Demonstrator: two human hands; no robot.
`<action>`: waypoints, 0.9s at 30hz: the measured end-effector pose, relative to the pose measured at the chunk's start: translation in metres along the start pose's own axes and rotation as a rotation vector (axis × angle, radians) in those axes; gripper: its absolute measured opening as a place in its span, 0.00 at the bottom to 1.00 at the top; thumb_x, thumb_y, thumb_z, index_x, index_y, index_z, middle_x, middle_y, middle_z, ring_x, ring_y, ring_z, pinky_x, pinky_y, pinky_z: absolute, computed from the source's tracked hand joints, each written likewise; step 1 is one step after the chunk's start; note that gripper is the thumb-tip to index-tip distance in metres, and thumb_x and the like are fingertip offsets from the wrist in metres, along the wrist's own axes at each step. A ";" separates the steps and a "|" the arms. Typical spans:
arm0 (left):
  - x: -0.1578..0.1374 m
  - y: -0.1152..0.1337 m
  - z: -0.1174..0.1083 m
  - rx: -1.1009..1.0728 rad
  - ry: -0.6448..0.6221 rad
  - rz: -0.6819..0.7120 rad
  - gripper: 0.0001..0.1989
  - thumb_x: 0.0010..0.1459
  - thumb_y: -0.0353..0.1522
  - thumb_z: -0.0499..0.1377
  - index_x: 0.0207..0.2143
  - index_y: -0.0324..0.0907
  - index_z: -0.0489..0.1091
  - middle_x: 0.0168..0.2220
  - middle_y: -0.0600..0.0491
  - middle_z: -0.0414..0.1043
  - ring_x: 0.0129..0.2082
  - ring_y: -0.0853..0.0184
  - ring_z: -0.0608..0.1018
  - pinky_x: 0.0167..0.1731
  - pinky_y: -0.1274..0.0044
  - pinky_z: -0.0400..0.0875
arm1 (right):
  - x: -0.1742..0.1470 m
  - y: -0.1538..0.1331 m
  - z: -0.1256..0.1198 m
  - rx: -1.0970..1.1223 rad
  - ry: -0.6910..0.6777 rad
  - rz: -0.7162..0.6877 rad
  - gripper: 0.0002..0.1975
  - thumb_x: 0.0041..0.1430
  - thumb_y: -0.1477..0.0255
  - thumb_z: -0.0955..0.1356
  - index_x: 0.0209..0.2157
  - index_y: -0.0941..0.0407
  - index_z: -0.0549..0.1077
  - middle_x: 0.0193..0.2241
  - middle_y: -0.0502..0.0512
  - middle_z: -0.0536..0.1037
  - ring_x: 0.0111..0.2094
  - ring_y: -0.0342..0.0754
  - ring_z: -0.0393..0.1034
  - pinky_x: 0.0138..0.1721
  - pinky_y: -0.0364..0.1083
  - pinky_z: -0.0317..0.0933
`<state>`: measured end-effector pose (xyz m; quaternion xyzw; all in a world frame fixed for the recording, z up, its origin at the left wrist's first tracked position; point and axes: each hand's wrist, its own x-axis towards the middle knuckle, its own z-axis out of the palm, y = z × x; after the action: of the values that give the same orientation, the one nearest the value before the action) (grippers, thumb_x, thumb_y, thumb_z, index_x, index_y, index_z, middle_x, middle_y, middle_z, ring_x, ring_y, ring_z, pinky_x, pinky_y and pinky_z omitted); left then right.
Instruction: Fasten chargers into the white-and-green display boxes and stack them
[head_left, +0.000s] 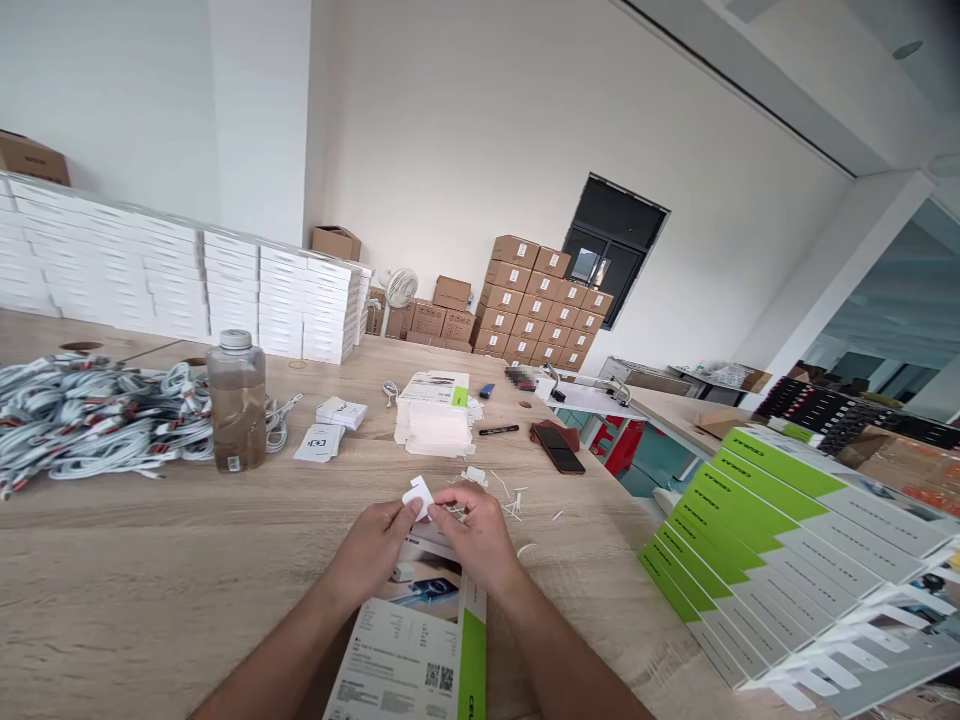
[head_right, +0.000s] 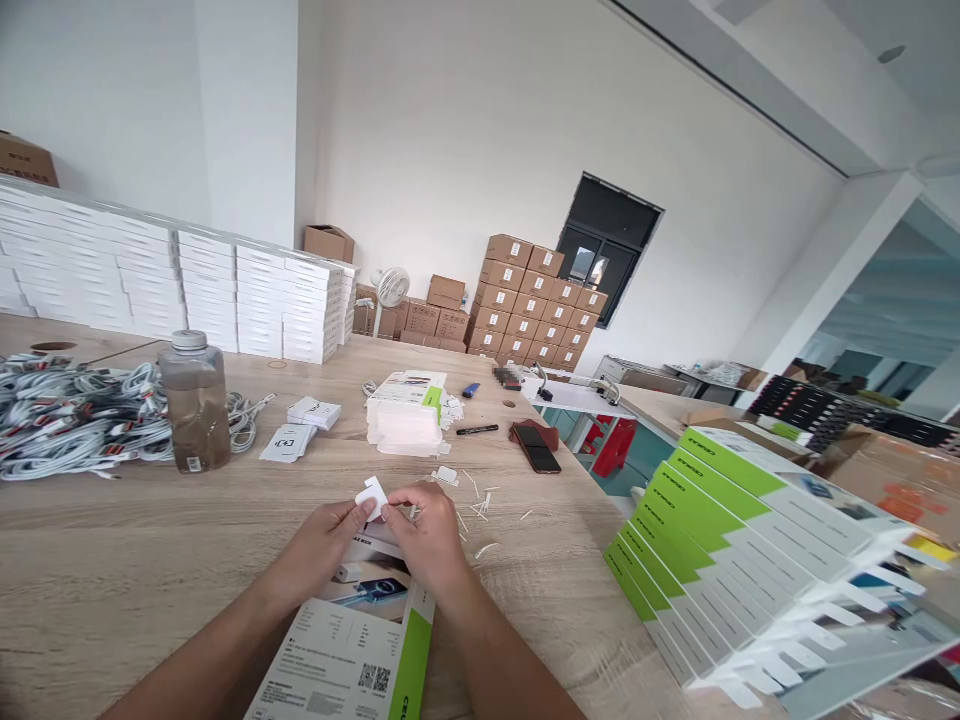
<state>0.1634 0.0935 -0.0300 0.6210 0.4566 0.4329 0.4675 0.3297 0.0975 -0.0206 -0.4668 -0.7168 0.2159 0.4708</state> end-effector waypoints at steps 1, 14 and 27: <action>0.000 0.001 -0.001 -0.007 -0.004 -0.009 0.22 0.58 0.49 0.55 0.27 0.40 0.75 0.28 0.53 0.76 0.32 0.61 0.75 0.34 0.75 0.65 | 0.001 0.001 -0.001 0.032 0.011 0.021 0.04 0.55 0.72 0.70 0.30 0.54 0.79 0.30 0.51 0.81 0.33 0.47 0.73 0.36 0.44 0.64; -0.001 0.008 -0.029 -0.370 -0.059 -0.281 0.16 0.44 0.33 0.65 0.37 0.36 0.74 0.31 0.48 0.79 0.30 0.59 0.80 0.29 0.73 0.72 | 0.003 0.003 -0.023 -0.266 -0.077 -0.318 0.09 0.61 0.76 0.65 0.36 0.52 0.78 0.32 0.51 0.79 0.35 0.46 0.71 0.37 0.44 0.64; -0.002 0.009 -0.027 -0.586 0.016 -0.346 0.10 0.37 0.26 0.61 0.28 0.39 0.71 0.20 0.53 0.76 0.20 0.64 0.76 0.19 0.77 0.67 | 0.001 -0.002 -0.023 -0.463 -0.125 -0.560 0.12 0.63 0.78 0.63 0.37 0.52 0.78 0.35 0.53 0.79 0.36 0.46 0.72 0.38 0.44 0.64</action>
<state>0.1382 0.0955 -0.0163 0.3701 0.4150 0.4647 0.6891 0.3487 0.0940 -0.0080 -0.3327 -0.8740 -0.0613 0.3487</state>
